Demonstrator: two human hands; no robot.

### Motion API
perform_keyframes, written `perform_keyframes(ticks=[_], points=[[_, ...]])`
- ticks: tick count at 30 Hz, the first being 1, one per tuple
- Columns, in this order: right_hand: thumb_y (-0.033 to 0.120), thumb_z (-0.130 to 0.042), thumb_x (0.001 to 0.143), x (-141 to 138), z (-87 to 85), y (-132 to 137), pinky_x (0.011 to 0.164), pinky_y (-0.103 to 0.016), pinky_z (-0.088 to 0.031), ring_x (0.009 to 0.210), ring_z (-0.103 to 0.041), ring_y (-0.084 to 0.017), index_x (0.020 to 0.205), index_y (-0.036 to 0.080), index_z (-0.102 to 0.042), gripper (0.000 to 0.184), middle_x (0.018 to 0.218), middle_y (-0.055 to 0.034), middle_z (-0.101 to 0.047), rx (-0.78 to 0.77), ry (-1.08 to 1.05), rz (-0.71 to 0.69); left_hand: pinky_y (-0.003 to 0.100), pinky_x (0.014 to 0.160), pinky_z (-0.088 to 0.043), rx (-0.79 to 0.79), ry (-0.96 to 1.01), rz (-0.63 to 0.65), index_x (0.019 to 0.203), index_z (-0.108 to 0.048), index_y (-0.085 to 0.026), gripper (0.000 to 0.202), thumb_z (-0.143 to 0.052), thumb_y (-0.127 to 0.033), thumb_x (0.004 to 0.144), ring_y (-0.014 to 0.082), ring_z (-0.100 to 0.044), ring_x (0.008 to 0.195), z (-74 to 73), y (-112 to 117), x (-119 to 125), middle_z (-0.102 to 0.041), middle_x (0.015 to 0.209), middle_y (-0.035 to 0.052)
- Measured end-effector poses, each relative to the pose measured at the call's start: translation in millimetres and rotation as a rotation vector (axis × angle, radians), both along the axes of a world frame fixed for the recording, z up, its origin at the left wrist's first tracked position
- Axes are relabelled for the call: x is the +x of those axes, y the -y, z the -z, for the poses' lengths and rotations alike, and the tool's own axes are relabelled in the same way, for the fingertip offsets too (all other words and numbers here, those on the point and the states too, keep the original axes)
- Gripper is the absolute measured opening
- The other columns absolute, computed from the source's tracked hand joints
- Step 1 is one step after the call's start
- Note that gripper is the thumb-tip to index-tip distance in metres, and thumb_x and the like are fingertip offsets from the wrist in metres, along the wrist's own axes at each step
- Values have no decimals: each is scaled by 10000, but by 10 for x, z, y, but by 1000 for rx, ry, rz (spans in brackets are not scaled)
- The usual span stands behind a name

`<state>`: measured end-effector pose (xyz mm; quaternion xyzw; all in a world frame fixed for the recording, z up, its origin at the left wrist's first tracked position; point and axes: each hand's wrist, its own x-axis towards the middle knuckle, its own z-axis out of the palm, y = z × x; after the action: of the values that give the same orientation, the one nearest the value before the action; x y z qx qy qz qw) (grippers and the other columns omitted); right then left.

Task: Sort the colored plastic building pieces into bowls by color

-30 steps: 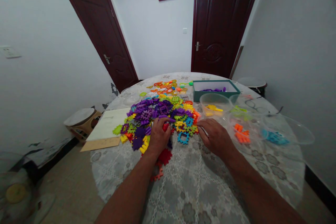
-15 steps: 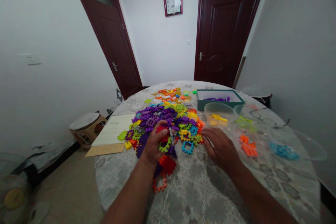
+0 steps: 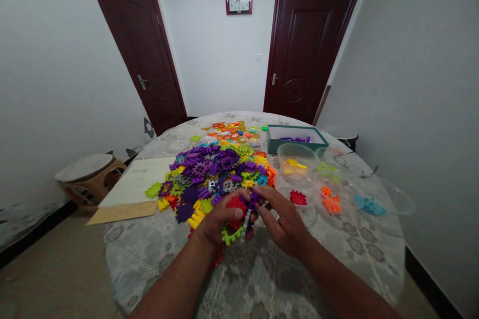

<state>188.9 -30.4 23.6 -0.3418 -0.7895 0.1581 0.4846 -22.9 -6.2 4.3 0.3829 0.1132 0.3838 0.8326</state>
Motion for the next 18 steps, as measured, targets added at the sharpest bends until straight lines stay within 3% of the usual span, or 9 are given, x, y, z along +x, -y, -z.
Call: perform_keyframes(ticks=[5, 10, 15, 18], points=[[306, -607, 1026, 8, -21, 2, 979, -393, -600, 1220, -685, -245, 1305, 286, -636, 281, 1383, -94, -674, -338, -174, -136, 317, 613, -625, 17, -29, 70, 1161, -579, -223, 446, -829, -302, 801, 202, -692, 789, 24, -33, -43, -692, 947, 82], [367, -652, 1013, -9, -7, 0, 793, -331, -609, 896, -739, -186, 1203, 261, -626, 219, 1189, -68, -724, -582, -420, -289, 324, 601, -633, 7, -15, 50, 1160, -615, -208, 447, -847, -285, 786, 212, -697, 820, -13, -9, -27, -689, 1024, 96], [374, -686, 996, -83, 17, 2, 756, -334, -604, 813, -740, -166, 1147, 265, -617, 200, 1231, -62, -702, -599, -558, -319, 312, 593, -624, -2, 24, 45, 1178, -632, -199, 441, -835, -278, 795, 211, -684, 827, -19, -10, -1, -686, 995, 99], [365, -667, 1007, -86, 63, -17, 780, -341, -596, 837, -731, -172, 1152, 277, -623, 176, 1193, -52, -711, -500, -519, -246, 319, 612, -624, -11, 16, 44, 1204, -627, -207, 419, -801, -285, 831, 205, -679, 812, 8, -29, -11, -691, 958, 97]])
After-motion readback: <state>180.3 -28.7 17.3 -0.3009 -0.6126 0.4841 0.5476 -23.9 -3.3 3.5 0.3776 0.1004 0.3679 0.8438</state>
